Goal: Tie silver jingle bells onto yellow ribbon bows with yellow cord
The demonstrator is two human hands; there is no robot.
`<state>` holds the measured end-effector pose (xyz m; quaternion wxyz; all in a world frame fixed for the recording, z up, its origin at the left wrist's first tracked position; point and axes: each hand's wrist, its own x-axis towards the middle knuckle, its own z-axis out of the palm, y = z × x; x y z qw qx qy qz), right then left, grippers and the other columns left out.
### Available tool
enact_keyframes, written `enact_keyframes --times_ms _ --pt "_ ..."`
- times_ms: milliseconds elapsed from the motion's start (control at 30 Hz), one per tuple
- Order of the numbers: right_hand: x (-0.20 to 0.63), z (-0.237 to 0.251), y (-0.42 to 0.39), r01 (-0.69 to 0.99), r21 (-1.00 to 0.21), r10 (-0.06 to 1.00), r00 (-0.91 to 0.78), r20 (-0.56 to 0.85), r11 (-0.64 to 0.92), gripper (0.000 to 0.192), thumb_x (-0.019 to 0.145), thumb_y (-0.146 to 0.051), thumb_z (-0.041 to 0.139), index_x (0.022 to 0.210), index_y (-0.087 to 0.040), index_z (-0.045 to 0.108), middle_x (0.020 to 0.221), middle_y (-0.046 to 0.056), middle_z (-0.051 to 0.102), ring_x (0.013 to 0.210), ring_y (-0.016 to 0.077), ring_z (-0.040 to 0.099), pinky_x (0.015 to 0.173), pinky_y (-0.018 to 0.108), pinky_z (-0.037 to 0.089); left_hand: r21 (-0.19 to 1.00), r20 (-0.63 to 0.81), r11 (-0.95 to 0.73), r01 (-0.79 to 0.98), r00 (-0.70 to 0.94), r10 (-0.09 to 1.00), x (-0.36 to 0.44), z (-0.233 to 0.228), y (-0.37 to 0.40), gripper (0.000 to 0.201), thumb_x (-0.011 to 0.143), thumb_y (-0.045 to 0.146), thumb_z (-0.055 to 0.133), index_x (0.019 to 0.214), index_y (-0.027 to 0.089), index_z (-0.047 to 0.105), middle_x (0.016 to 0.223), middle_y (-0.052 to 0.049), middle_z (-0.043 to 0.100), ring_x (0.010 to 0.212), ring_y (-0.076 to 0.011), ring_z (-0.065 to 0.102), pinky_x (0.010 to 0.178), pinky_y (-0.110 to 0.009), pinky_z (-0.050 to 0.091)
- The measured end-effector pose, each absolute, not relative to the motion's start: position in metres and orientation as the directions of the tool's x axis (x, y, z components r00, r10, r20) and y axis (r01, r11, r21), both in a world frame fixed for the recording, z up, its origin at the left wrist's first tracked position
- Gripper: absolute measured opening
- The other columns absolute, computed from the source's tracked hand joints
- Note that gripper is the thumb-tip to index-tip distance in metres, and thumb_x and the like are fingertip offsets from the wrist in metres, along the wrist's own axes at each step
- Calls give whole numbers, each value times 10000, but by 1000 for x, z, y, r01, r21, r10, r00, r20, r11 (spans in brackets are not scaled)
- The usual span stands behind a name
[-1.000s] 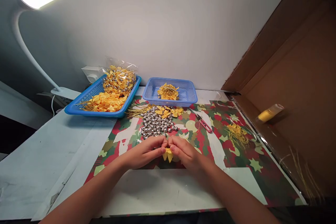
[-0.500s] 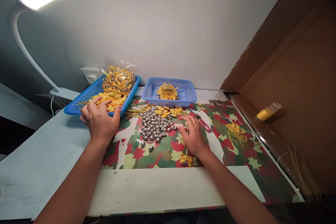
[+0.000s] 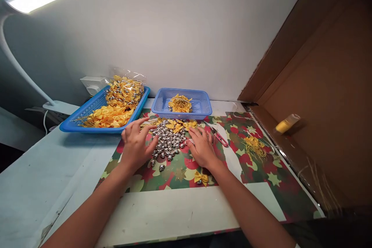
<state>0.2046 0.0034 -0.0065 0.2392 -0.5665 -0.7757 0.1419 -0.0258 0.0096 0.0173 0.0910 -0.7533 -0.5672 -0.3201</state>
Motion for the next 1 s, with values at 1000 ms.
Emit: enact_keyframes --times_ms 1000 --pt "202 5 -19 31 -983 957 -236 167 179 258 857 -371 553 1010 -229 703 998 48 709 956 206 616 867 351 454 997 -10 40 -66 405 914 6 -2 -12 272 784 362 716 954 178 610 771 3 620 650 -106 542 567 -208 462"
